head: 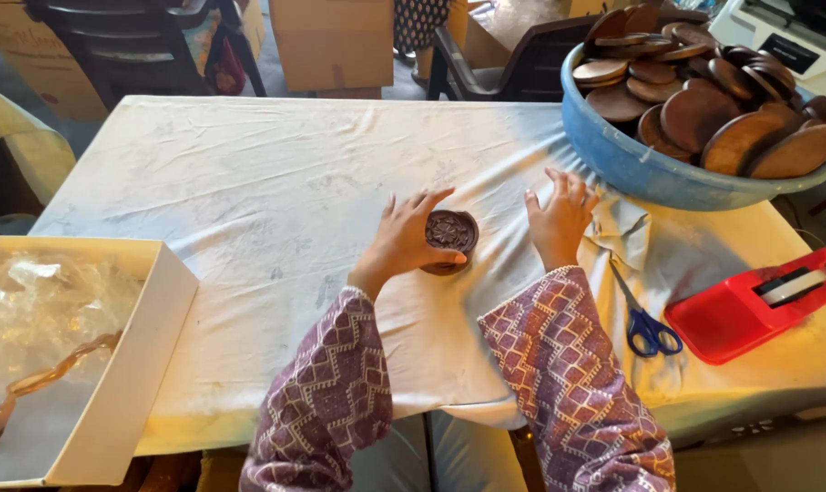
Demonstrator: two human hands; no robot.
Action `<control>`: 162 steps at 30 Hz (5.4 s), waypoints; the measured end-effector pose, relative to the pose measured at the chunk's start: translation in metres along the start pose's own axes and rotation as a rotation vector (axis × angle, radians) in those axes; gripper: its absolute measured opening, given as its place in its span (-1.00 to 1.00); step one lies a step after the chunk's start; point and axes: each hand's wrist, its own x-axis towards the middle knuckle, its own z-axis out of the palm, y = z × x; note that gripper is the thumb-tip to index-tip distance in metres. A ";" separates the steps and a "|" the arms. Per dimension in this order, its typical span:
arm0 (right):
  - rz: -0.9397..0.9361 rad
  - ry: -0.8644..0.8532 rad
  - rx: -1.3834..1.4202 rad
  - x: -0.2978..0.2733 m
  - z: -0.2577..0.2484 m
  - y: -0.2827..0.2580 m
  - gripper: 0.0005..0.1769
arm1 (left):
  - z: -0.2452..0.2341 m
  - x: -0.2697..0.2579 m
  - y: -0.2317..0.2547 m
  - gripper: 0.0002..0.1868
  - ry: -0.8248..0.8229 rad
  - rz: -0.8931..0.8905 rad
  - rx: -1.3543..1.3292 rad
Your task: The person wipes circular wooden coasters with a cloth, places them inside individual plastic bags, and seals the bags using adhesive tape.
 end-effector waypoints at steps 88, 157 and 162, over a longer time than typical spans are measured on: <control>0.030 -0.326 0.623 -0.018 -0.008 -0.033 -0.73 | -0.023 -0.015 0.029 -0.77 0.644 -0.250 -0.146; 0.358 -0.083 -0.749 -0.217 -0.493 0.505 -0.37 | 0.044 -0.054 0.336 -0.83 -0.192 0.787 -0.489; 0.315 0.305 -0.565 -0.218 -0.534 0.461 -0.81 | 0.060 -0.057 0.319 -0.81 -0.336 0.777 -0.518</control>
